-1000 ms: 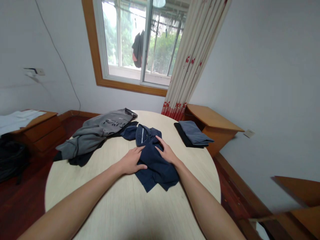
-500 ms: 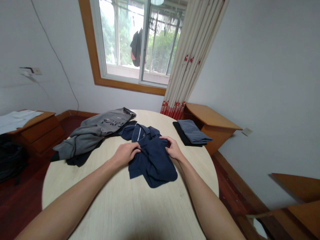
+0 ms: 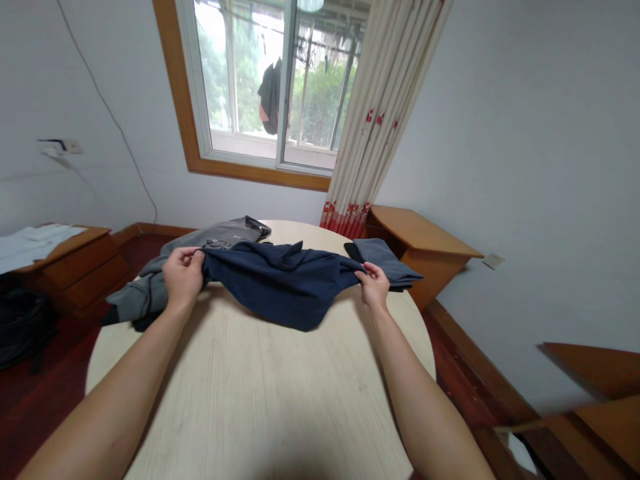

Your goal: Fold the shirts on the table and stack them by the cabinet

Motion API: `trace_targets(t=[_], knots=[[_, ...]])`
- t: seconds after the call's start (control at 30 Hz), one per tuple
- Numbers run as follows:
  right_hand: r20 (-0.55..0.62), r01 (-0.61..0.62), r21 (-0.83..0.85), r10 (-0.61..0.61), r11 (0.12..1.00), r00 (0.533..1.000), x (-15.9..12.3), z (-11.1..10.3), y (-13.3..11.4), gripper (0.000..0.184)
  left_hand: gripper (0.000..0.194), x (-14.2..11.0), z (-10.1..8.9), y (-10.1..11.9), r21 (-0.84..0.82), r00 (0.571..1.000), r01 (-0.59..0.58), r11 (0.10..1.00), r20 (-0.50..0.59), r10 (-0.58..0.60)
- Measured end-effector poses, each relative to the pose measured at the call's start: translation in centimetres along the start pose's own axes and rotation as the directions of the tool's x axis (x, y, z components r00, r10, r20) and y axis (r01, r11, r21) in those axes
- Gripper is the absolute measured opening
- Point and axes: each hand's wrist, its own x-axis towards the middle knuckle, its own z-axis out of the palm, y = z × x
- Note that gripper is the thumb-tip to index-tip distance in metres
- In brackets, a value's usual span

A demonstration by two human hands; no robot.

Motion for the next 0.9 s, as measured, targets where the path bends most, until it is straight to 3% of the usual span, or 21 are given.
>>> trace_targets(t=[0.1,0.17,0.2,0.27,0.37,0.47,0.53,0.63,0.7,0.77,0.83,0.9], knots=[[0.06,0.069,-0.148,-0.061,0.987,0.996,-0.5,0.1,0.1,0.045,0.018,0.3,-0.1,-0.3,0.024,0.999,-0.009,1.0,-0.036,0.01],[0.161,0.145,-0.309,-0.099,0.94,0.982,-1.3,0.1,0.2,0.048,0.02,-0.5,0.1,0.3,0.112,0.984,-0.178,0.978,0.05,0.173],[0.218,0.176,-0.39,-0.095,0.904,0.971,-1.7,0.1,0.2,0.049,0.02,-1.2,0.3,0.8,0.142,0.955,-0.282,0.949,0.137,0.263],[0.335,0.222,-0.513,-0.045,0.829,0.941,-2.7,0.3,0.2,0.05,0.023,-2.9,0.9,1.7,0.127,0.847,-0.451,0.883,0.373,0.379],[0.52,0.295,-0.533,0.032,0.793,0.853,-4.1,0.9,0.1,0.046,0.041,-5.4,2.0,2.2,0.008,0.588,-0.544,0.839,0.717,0.374],[0.68,0.313,-0.384,0.037,0.869,0.733,-5.4,1.8,-0.5,0.043,0.07,-7.2,2.7,1.9,0.0,0.362,-0.594,0.804,0.893,0.268],[0.768,0.236,-0.271,0.062,0.933,0.638,-6.0,2.1,-1.1,0.046,0.07,-7.9,3.0,1.5,0.021,0.29,-0.629,0.777,0.934,0.209],[0.872,0.009,-0.165,0.142,0.986,0.469,-6.8,2.3,-2.2,0.069,0.044,-8.1,3.4,1.2,0.05,0.281,-0.654,0.755,0.943,0.181],[0.916,-0.142,-0.151,0.192,0.978,0.352,-7.3,2.3,-3.0,0.086,0.031,-8.2,3.7,1.3,0.08,0.315,-0.653,0.753,0.933,0.173],[0.942,-0.235,-0.146,0.208,0.961,0.264,-8.0,2.4,-3.9,0.098,0.031,-8.2,3.8,1.5,0.109,0.355,-0.641,0.76,0.92,0.167],[0.956,-0.268,-0.111,0.177,0.957,0.233,-8.6,2.7,-4.6,0.103,0.031,-8.2,3.9,1.9,0.154,0.404,-0.627,0.764,0.903,0.149],[0.961,-0.263,-0.077,0.142,0.962,0.238,-9.1,3.1,-5.1,0.101,0.03,-8.1,3.6,2.6,0.215,0.455,-0.615,0.758,0.883,0.119]])
